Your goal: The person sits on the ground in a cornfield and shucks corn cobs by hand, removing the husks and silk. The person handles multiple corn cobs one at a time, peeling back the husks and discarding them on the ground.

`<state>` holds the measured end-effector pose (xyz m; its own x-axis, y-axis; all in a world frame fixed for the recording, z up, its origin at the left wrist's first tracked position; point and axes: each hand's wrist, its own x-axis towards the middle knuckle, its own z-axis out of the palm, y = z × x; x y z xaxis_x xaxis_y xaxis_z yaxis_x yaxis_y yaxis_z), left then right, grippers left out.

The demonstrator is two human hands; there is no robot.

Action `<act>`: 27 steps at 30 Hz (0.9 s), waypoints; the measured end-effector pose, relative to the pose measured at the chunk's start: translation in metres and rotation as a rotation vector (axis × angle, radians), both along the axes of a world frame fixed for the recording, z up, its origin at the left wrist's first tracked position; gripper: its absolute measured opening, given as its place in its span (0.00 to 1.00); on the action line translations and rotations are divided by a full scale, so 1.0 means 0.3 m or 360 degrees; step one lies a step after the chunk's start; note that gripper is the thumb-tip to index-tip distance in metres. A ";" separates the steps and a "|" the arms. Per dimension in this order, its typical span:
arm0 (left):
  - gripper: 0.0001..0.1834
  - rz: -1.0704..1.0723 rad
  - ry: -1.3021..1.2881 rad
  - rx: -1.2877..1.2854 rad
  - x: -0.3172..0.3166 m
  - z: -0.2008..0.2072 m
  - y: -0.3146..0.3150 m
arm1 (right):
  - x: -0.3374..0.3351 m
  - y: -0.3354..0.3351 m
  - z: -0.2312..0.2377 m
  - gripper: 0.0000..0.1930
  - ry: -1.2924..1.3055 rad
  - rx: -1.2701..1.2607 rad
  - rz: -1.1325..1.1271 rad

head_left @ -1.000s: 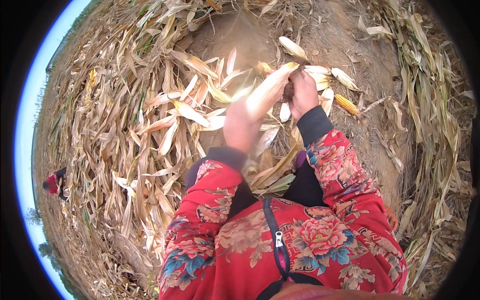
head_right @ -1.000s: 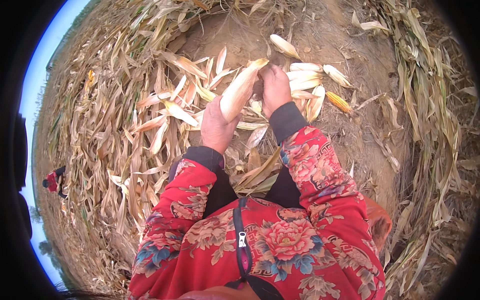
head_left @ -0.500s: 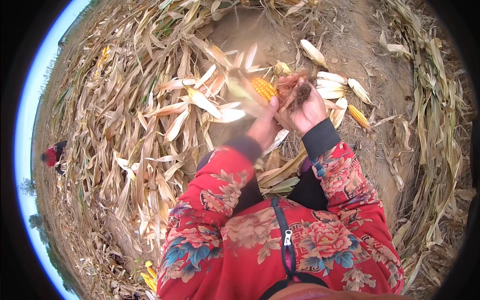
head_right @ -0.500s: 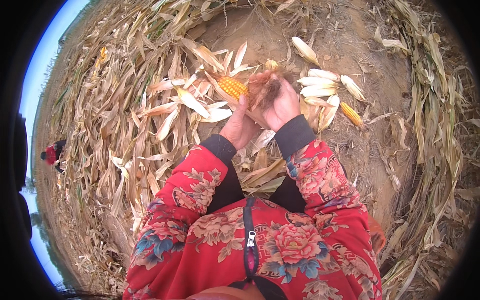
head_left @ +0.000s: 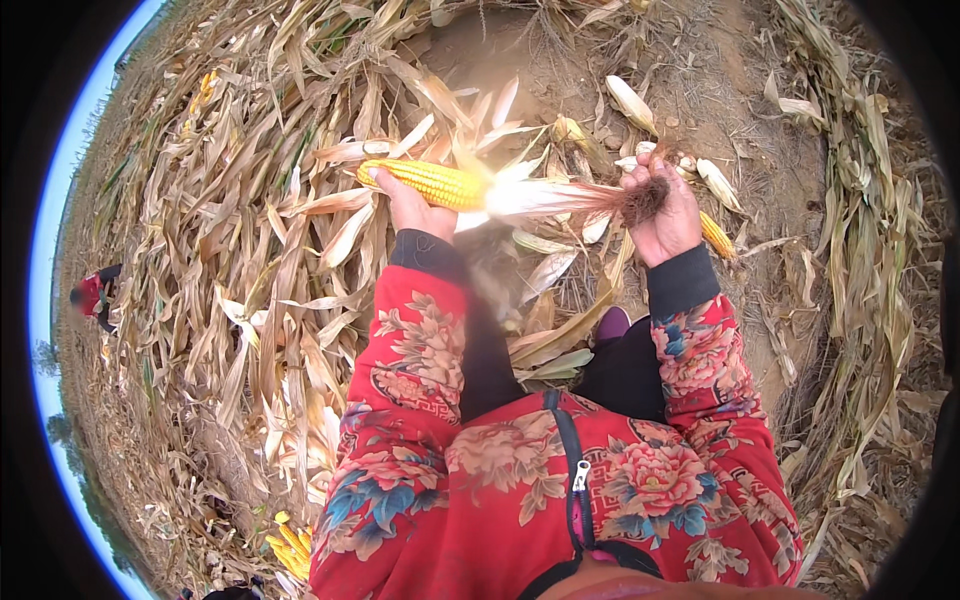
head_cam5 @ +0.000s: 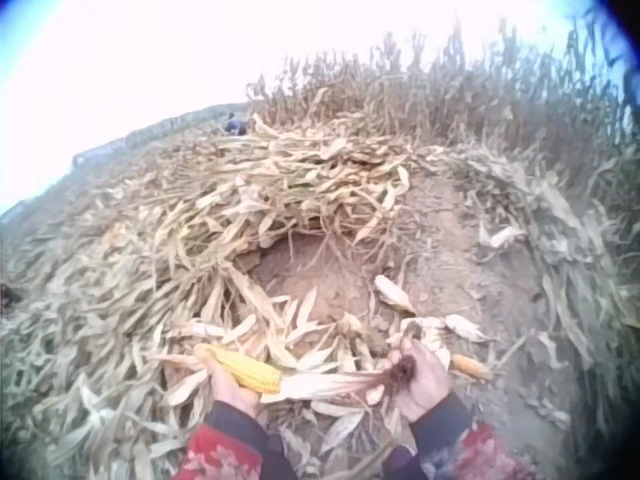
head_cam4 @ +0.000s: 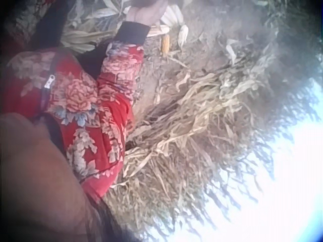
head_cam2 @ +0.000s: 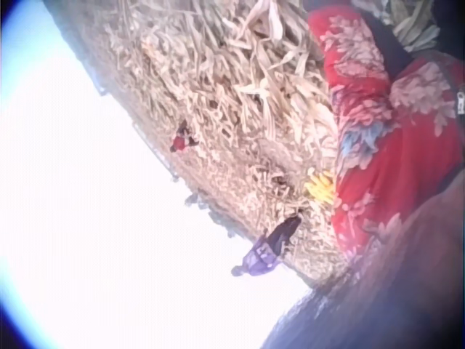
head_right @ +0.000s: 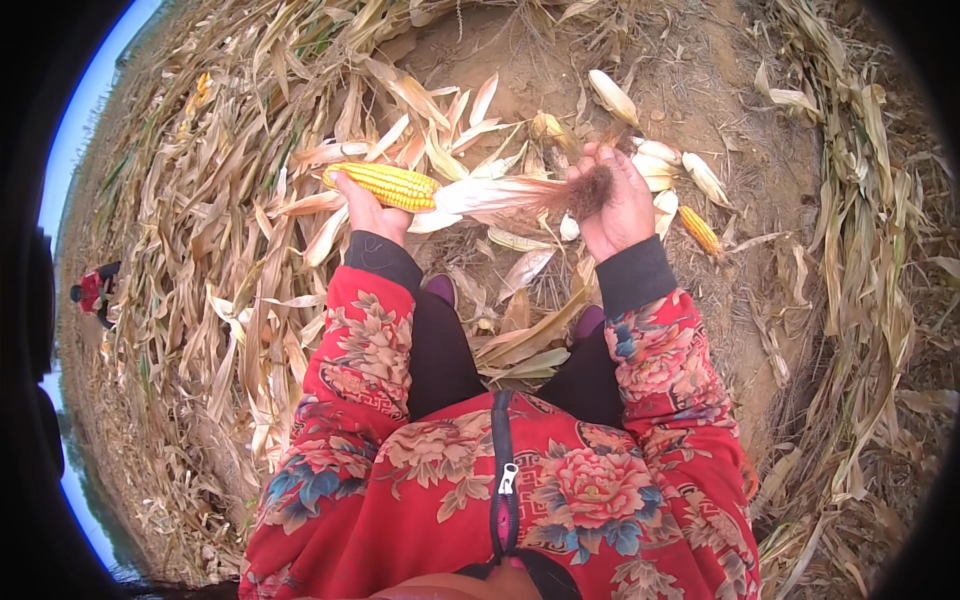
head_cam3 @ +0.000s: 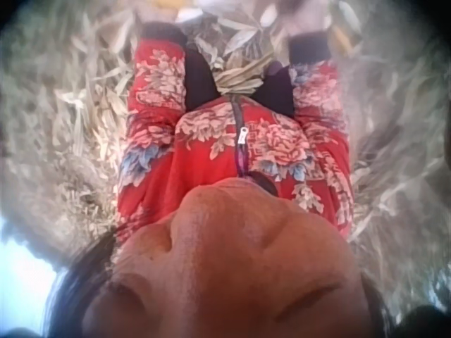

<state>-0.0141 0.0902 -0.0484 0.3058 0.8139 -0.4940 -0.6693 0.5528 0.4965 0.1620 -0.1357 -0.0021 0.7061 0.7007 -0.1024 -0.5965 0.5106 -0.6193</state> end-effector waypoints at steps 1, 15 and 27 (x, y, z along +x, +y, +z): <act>0.37 0.0002 0.0065 0.0034 0.007 -0.007 0.001 | 0.003 0.007 -0.015 0.08 -0.0028 -0.0048 -0.0076; 0.42 0.0031 0.0067 0.0277 0.004 -0.002 0.024 | 0.350 -0.171 -0.090 0.09 0.0569 0.0030 -0.0429; 0.38 -0.1639 0.0535 0.1261 0.108 0.119 -0.325 | 0.053 -0.004 0.104 0.18 -0.0634 -0.0699 0.0125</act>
<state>0.0185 -0.0073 -0.0126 0.9057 0.3877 -0.1716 0.0914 0.2167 0.9720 0.1778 -0.1368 0.0292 0.6975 0.7042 -0.1327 -0.3008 0.1196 -0.9462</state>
